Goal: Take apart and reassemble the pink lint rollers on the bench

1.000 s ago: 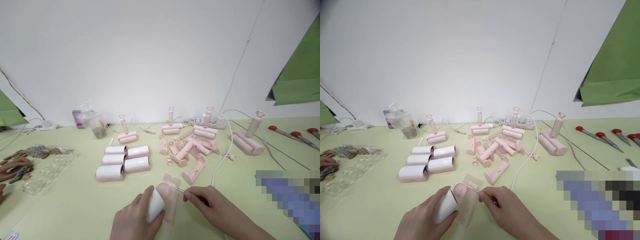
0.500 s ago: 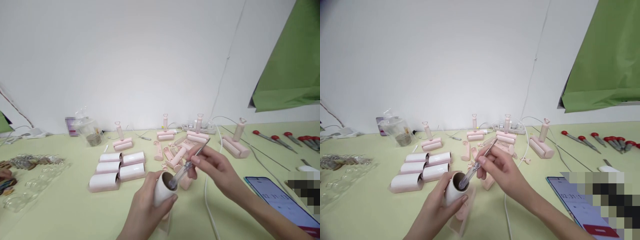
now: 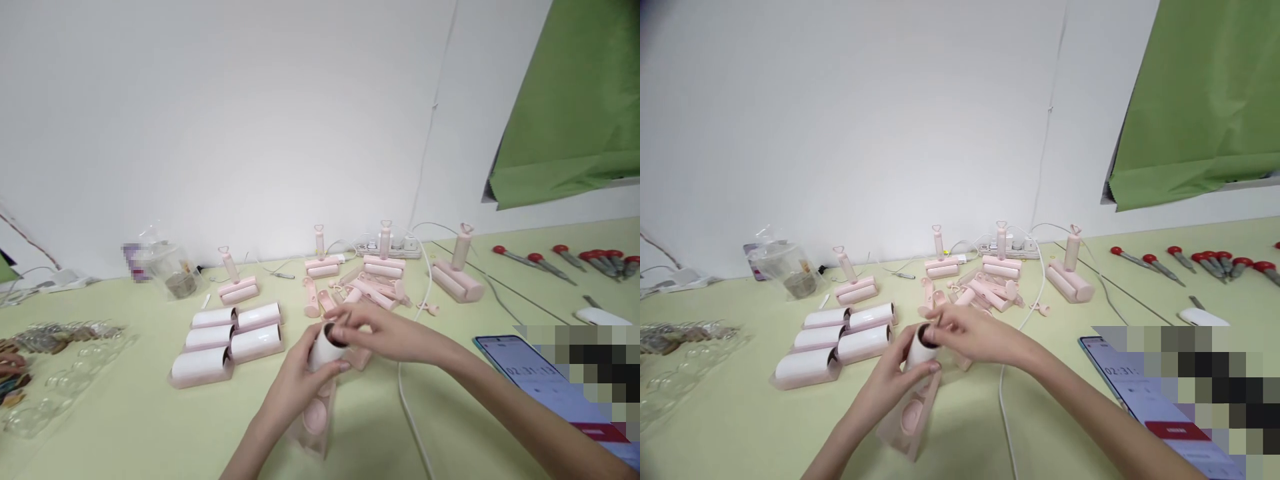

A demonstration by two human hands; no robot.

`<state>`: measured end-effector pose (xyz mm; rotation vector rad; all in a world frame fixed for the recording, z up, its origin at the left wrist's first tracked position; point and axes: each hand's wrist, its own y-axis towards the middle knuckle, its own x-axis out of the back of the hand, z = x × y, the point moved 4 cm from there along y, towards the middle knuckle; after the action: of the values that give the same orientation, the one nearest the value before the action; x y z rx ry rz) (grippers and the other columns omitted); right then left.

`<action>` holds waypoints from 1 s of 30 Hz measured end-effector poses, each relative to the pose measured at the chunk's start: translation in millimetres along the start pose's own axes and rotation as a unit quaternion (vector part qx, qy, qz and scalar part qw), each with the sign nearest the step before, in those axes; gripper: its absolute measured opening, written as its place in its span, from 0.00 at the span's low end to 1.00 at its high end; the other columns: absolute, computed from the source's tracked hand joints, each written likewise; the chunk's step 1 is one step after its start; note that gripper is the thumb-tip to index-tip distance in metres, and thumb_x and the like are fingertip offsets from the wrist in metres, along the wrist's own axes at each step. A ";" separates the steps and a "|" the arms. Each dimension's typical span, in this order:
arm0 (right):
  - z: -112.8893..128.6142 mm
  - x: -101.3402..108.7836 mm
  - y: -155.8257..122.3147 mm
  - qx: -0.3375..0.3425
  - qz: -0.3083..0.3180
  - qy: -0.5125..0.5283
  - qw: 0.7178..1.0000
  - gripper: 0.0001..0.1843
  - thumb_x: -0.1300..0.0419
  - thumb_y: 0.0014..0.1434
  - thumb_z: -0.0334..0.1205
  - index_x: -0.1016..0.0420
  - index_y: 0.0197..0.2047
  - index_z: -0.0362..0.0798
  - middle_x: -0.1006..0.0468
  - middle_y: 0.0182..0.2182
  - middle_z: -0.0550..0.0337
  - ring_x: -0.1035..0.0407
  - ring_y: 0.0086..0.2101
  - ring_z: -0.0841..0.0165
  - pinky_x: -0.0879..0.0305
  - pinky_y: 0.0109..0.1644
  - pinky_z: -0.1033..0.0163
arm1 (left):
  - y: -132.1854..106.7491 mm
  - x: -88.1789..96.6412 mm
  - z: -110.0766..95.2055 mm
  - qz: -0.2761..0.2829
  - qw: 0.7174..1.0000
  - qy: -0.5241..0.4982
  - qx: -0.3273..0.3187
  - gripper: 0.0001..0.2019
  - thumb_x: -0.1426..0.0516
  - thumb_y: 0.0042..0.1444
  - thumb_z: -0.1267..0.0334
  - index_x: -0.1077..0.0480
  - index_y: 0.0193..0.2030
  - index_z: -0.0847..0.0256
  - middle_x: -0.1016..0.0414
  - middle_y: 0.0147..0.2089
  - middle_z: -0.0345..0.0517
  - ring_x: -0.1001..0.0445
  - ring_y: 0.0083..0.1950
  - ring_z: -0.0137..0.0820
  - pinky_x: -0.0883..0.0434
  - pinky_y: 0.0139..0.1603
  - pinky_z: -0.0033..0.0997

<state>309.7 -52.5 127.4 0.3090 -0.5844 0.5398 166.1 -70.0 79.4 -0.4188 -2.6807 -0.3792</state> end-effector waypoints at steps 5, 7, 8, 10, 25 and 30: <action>20.6 45.2 -22.9 0.099 -0.275 0.153 0.944 0.16 0.54 0.62 0.47 0.30 0.36 0.49 0.26 0.39 0.57 0.32 0.41 0.65 0.34 0.43 0.60 | -7.5 12.2 5.6 -0.082 0.979 0.169 0.083 0.21 0.49 0.51 0.49 0.35 0.48 0.59 0.30 0.42 0.47 0.31 0.43 0.38 0.33 0.41 0.34; 23.7 53.9 -31.4 0.131 -0.297 0.190 0.927 0.15 0.52 0.61 0.47 0.30 0.34 0.48 0.26 0.33 0.57 0.30 0.37 0.65 0.32 0.38 0.61 | -10.2 7.9 9.7 -0.063 0.954 0.261 0.129 0.27 0.50 0.51 0.48 0.40 0.55 0.60 0.30 0.44 0.51 0.33 0.47 0.43 0.34 0.44 0.40; 24.7 55.5 -34.0 0.137 -0.294 0.196 0.925 0.15 0.51 0.61 0.47 0.29 0.33 0.48 0.26 0.31 0.57 0.30 0.35 0.65 0.32 0.36 0.61 | -11.1 4.2 12.0 -0.050 0.941 0.301 0.148 0.30 0.50 0.51 0.49 0.44 0.59 0.62 0.31 0.46 0.54 0.36 0.50 0.46 0.36 0.45 0.42; 27.1 54.3 -36.6 0.142 -0.276 0.197 0.930 0.15 0.51 0.61 0.46 0.28 0.31 0.48 0.27 0.29 0.57 0.30 0.33 0.65 0.32 0.34 0.62 | -12.3 -3.7 15.9 -0.031 0.919 0.357 0.167 0.34 0.50 0.51 0.49 0.49 0.61 0.67 0.34 0.47 0.59 0.39 0.53 0.50 0.38 0.48 0.45; 33.1 43.2 -37.2 0.144 -0.231 0.187 0.944 0.15 0.51 0.61 0.45 0.28 0.31 0.48 0.27 0.28 0.57 0.31 0.32 0.65 0.32 0.34 0.61 | -19.8 -14.6 1.2 0.031 0.900 0.419 0.114 0.30 0.53 0.53 0.60 0.51 0.61 0.74 0.35 0.50 0.62 0.38 0.52 0.47 0.38 0.49 0.45; 32.8 40.6 -36.8 0.148 -0.221 0.194 0.944 0.14 0.51 0.61 0.44 0.28 0.31 0.48 0.28 0.28 0.58 0.31 0.32 0.66 0.33 0.35 0.62 | -20.4 -23.0 11.7 0.079 0.900 0.398 0.162 0.38 0.46 0.46 0.52 0.50 0.61 0.75 0.37 0.51 0.65 0.40 0.52 0.52 0.37 0.47 0.50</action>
<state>344.5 -80.5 173.0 0.5863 -0.0398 0.2370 175.3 -90.3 55.2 -0.2880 -1.8424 -0.0240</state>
